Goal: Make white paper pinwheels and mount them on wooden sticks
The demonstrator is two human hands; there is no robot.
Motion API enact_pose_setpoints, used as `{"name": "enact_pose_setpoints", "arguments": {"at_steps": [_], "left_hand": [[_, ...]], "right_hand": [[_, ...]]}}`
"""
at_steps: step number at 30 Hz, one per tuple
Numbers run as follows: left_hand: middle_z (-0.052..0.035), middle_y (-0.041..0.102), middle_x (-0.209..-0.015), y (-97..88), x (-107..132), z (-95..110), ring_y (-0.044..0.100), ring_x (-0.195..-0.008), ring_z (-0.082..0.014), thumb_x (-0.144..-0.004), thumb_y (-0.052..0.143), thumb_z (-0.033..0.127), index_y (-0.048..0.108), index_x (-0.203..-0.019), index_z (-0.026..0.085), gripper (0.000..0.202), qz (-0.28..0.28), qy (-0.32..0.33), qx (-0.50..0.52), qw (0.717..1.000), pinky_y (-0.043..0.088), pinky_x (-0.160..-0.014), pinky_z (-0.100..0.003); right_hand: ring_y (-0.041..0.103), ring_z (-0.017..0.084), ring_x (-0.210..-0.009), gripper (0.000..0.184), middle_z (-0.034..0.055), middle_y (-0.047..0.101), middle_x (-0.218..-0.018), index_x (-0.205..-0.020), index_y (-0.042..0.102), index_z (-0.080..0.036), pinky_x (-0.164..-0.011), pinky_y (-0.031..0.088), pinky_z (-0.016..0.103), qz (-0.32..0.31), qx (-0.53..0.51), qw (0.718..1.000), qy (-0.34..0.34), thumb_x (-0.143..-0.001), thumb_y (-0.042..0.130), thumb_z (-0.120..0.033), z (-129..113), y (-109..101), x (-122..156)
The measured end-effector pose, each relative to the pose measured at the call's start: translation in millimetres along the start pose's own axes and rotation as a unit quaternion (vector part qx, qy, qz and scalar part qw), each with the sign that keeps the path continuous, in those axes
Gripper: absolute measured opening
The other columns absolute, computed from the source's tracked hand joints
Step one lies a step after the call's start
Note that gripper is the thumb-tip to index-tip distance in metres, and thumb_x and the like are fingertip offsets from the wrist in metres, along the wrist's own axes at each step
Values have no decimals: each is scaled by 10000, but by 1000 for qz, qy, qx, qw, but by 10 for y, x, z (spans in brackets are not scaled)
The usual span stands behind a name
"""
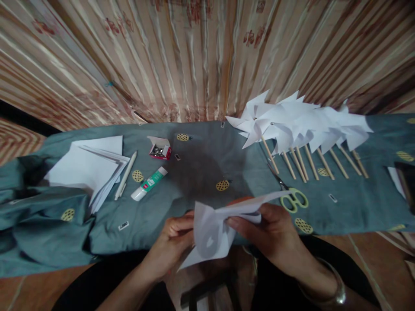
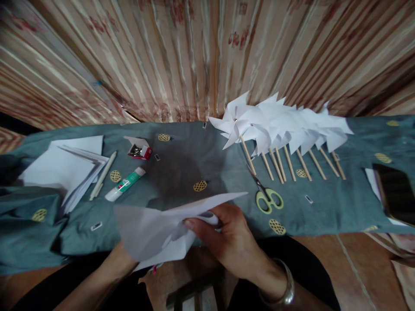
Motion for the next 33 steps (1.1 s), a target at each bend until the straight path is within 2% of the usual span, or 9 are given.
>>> {"name": "enact_pose_setpoints", "arguments": {"at_steps": [4,8,10,13,17,23,26,30,33], "left_hand": [[-80,707,-833,11,-35,-57,597,-698,-172,-697,783,359,799,-702,175,185,39,2,-4,999,453,-583,-235],[-63,711,-831,23,-75,-173,585,-639,-139,-619,827,367,798,-695,177,207,68,-11,56,996,432,-557,-214],[-45,695,-750,44,-85,-201,578,-652,-133,-590,839,334,796,-694,171,199,85,10,66,994,436,-591,-205],[-30,660,-629,97,-84,-206,549,-614,-116,-558,842,316,761,-597,151,188,107,27,75,991,421,-588,-193],[-10,622,-521,180,-62,-216,517,-543,-101,-504,834,284,732,-548,147,176,145,9,133,980,417,-558,-196],[-27,665,-560,275,30,-319,528,-514,-86,-430,845,240,755,-620,120,242,199,-10,202,959,433,-540,-200],[-42,687,-591,324,86,-372,557,-529,-90,-410,863,225,763,-644,113,278,210,-14,226,951,447,-551,-199],[-20,672,-565,410,146,-462,529,-501,-71,-420,873,185,776,-687,123,291,206,-8,262,943,430,-527,-184],[-22,689,-595,484,171,-529,517,-484,-68,-479,860,162,779,-721,127,258,202,-1,292,935,433,-513,-188]], "right_hand": [[639,118,-605,145,-7,745,-742,-862,761,-216,-552,491,216,-3,-145,985,94,-780,757,-336,167,28,-103],[662,136,-643,264,7,761,-751,-781,757,-200,-630,519,252,15,-246,952,180,-629,860,-389,303,79,-231],[669,137,-652,283,-3,755,-717,-748,752,-199,-664,525,258,21,-276,939,204,-572,888,-375,327,106,-290],[670,146,-654,289,0,743,-678,-706,743,-185,-678,527,271,14,-285,936,209,-550,892,-378,334,132,-360],[667,153,-651,314,8,744,-690,-709,735,-171,-695,520,287,6,-262,944,198,-533,897,-374,362,143,-416],[664,165,-689,365,11,741,-718,-782,740,-156,-727,505,299,-44,-208,960,183,-541,880,-391,391,160,-445],[629,148,-648,365,17,733,-723,-771,732,-136,-663,477,277,-67,-167,963,199,-534,866,-379,380,144,-463],[558,123,-582,333,9,697,-674,-743,712,-123,-568,407,253,-101,-60,968,224,-536,832,-355,344,96,-523],[501,109,-553,261,-13,651,-617,-701,697,-128,-540,352,244,-134,76,966,210,-565,789,-331,285,54,-602]]}}
Point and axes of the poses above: each hand's wrist, its own x-axis away from the middle knuckle, its own y-axis out of the palm, z = x × y, the point moved 1 cm from there along -x, towards the middle knuckle
